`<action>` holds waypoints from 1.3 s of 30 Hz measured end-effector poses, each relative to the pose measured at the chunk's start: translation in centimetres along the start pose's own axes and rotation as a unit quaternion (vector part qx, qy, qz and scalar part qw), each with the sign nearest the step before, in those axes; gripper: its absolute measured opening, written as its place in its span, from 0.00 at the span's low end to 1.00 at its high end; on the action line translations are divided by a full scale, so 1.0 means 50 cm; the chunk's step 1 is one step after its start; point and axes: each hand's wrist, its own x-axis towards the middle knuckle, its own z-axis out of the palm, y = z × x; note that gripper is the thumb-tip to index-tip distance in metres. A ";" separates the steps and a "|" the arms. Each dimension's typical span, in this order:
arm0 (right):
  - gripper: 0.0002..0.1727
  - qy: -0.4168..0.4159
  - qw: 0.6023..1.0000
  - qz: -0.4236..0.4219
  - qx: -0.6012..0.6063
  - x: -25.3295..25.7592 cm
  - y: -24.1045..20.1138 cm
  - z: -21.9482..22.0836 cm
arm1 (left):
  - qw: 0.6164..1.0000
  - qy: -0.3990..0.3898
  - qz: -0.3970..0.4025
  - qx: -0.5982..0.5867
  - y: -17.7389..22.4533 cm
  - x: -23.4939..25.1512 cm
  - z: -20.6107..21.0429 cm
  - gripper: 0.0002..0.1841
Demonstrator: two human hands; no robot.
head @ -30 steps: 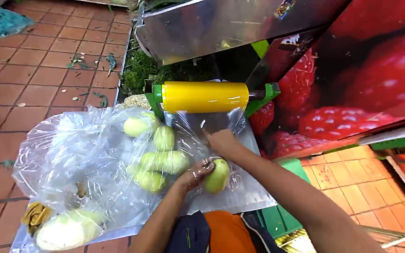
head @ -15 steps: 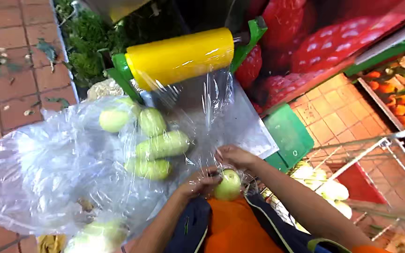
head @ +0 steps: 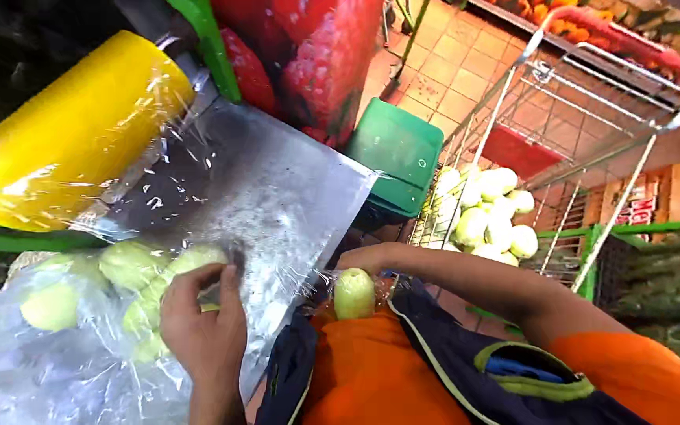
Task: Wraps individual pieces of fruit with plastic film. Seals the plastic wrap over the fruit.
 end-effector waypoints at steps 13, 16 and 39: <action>0.37 0.263 0.798 0.154 0.519 -0.388 0.166 0.331 | 0.832 -0.532 -0.117 0.107 0.234 -0.101 0.347 0.35; 0.29 0.249 0.811 0.161 0.505 -0.462 0.132 0.347 | 0.807 -0.570 -0.144 0.055 0.232 -0.135 0.397 0.31; 0.15 0.637 0.746 0.190 0.033 -0.382 -0.068 0.389 | 0.809 -0.496 0.233 -0.211 0.327 -0.203 0.291 0.19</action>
